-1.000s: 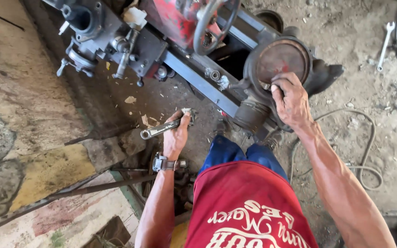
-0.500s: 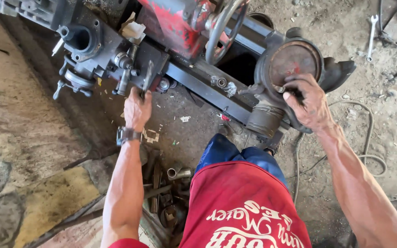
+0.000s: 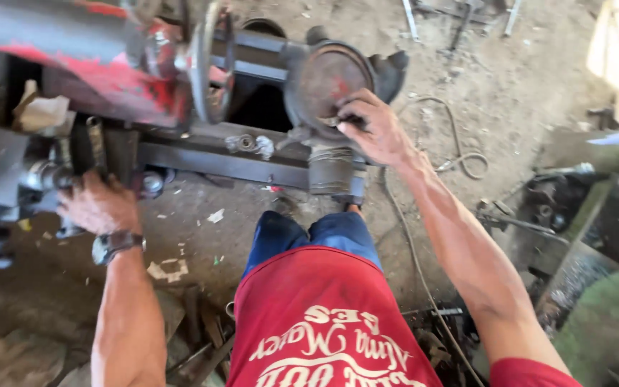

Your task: Disassembling a turbocharger housing using a wrench, hammer, and metal rod for prying.

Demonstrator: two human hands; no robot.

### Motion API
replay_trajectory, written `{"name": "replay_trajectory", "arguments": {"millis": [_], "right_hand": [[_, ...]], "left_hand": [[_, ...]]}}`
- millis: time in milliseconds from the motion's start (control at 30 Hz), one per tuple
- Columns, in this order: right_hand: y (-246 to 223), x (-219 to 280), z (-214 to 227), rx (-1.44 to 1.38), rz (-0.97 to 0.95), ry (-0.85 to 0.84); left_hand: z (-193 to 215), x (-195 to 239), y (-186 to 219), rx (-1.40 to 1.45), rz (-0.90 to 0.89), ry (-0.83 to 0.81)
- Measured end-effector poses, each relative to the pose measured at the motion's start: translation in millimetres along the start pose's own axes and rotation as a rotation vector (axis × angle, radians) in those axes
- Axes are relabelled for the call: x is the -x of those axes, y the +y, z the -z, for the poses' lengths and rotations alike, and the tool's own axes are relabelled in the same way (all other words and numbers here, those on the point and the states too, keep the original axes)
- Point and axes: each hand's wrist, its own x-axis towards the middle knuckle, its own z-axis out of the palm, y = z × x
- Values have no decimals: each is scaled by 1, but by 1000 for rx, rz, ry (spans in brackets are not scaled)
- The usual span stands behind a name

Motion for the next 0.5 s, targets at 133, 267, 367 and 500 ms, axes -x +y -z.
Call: {"name": "replay_trajectory", "arguments": {"millis": [133, 267, 367, 500], "right_hand": [[2, -1, -4, 66, 24, 34], [-11, -1, 6, 74, -122, 19], [-7, 3, -3, 60, -179, -20], [-15, 0, 2, 53, -145, -48]], "left_hand": [[-15, 0, -33, -91, -210, -16], [-2, 9, -27, 259, -444, 364], [-5, 17, -47, 279, -283, 196], [-71, 38, -95, -81, -33, -140]]}}
